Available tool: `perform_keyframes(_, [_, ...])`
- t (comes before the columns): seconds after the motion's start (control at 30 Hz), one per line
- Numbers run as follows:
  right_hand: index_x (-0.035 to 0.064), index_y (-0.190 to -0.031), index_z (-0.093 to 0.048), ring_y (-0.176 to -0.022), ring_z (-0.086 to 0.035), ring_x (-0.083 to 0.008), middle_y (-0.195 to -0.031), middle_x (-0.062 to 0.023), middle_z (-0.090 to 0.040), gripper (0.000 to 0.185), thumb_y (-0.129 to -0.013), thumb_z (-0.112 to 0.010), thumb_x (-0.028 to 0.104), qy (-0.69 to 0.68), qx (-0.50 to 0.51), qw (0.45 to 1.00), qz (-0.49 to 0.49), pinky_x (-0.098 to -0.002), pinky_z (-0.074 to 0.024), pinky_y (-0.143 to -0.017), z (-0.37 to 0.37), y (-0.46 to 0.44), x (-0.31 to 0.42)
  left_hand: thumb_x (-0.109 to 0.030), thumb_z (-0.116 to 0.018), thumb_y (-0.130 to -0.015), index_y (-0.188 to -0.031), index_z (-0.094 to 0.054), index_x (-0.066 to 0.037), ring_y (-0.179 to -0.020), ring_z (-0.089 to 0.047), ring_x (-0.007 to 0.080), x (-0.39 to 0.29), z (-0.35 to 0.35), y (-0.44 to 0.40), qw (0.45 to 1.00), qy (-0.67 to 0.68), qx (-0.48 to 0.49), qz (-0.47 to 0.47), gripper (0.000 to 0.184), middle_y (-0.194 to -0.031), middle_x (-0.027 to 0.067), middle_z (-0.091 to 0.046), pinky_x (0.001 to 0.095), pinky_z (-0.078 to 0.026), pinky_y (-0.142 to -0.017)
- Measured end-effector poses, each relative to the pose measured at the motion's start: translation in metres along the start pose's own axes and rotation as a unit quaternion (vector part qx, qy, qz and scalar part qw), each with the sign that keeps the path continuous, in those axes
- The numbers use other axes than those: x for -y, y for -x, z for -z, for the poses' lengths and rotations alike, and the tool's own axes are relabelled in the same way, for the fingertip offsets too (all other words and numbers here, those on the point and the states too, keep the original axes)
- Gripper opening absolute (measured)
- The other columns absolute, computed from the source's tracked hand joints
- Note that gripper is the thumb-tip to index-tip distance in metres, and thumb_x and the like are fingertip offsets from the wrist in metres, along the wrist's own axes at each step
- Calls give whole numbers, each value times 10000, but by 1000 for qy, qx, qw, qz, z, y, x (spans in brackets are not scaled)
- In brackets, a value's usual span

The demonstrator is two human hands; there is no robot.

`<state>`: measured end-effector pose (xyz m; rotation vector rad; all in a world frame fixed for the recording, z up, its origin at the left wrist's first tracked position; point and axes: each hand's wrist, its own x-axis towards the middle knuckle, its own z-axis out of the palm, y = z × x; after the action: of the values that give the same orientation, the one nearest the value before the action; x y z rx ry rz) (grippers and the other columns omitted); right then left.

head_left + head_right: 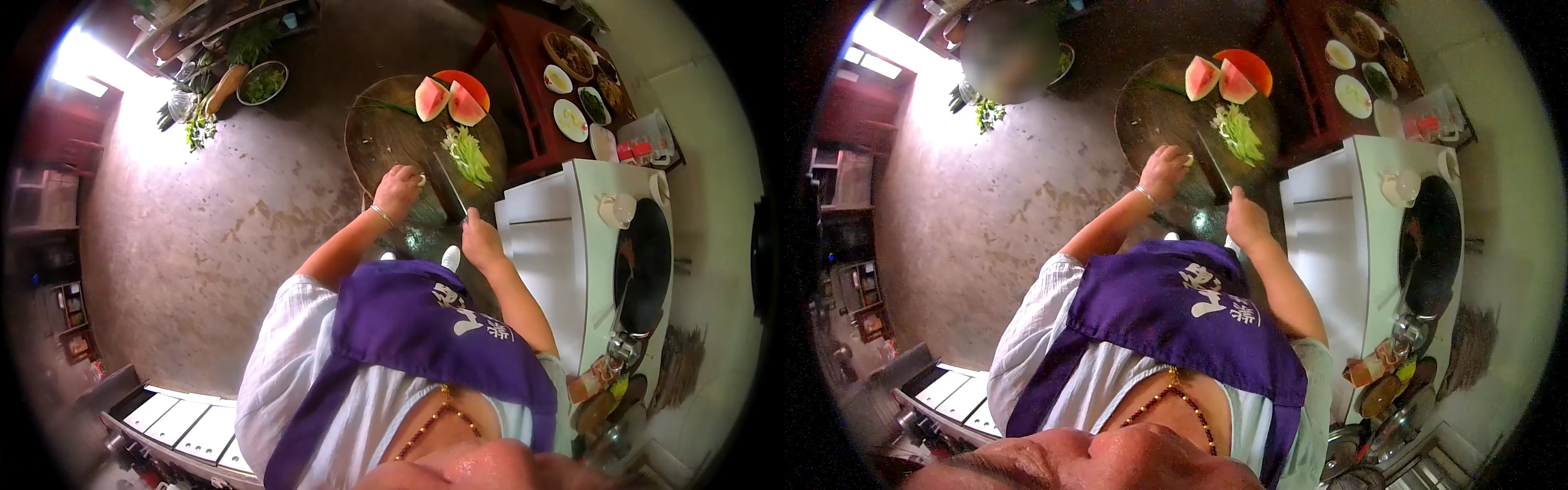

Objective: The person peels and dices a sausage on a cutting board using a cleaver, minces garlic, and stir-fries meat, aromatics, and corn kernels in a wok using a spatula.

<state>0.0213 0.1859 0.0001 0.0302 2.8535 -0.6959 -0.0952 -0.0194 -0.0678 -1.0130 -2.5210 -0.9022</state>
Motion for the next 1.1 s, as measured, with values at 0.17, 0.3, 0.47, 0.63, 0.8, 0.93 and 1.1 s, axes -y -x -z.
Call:
perform_keyframes(0.17, [20,-1128,-402,-711,-583,-463,-741,-258,-609,263,-895,-465,127,73,34,995,51,-567,-436,-630,11,2,8,-107,-618,-605,-855,-630,-36,-886,-546,329,21,-17,5,996,64,59,-23,261,-862,136,-572,390,-466,-777])
perform_keyframes(0.3, [33,-1195,-399,-696,-595,-453,-730,-242,-620,319,-899,-457,135,117,24,991,62,-556,-453,-614,13,-2,11,-120,-565,-650,-831,-622,-66,-898,-547,319,25,-29,5,995,23,91,-31,197,-880,136,-566,394,-473,-805])
perform_keyframes(0.47, [1,-1146,-405,-688,-596,-453,-743,-253,-619,288,-891,-467,122,114,30,990,75,-544,-460,-618,2,-8,3,-92,-580,-677,-995,-639,-14,-970,-542,285,4,0,1,997,2,47,-58,332,-963,108,-579,363,-485,-821])
perform_keyframes(0.63, [-8,-1113,-407,-708,-599,-451,-734,-260,-613,262,-889,-466,115,125,33,988,78,-543,-461,-627,9,-12,15,-107,-619,-627,-960,-619,-19,-1012,-534,311,10,-7,1,995,-5,94,-40,344,-1004,118,-570,374,-481,-844])
perform_keyframes(0.8, [-10,-1108,-408,-730,-601,-450,-743,-268,-612,260,-887,-474,112,120,36,990,71,-538,-461,-635,17,-12,23,-78,-578,-682,-907,-648,-43,-991,-554,273,10,-8,2,998,-12,42,-49,238,-975,93,-591,358,-492,-818])
perform_keyframes(0.93, [-16,-1119,-406,-738,-601,-450,-754,-272,-612,274,-890,-476,117,109,36,991,68,-536,-458,-639,9,-11,16,-88,-582,-676,-905,-647,-51,-977,-556,272,9,-9,3,998,-2,46,-50,240,-967,90,-590,358,-488,-820])
perform_keyframes(1.1, [-23,-1112,-402,-737,-595,-455,-754,-272,-610,270,-893,-475,118,100,33,992,72,-542,-452,-645,15,-11,23,-96,-591,-666,-895,-645,-51,-961,-555,274,14,-10,4,998,11,30,-60,240,-961,89,-586,358,-482,-820])
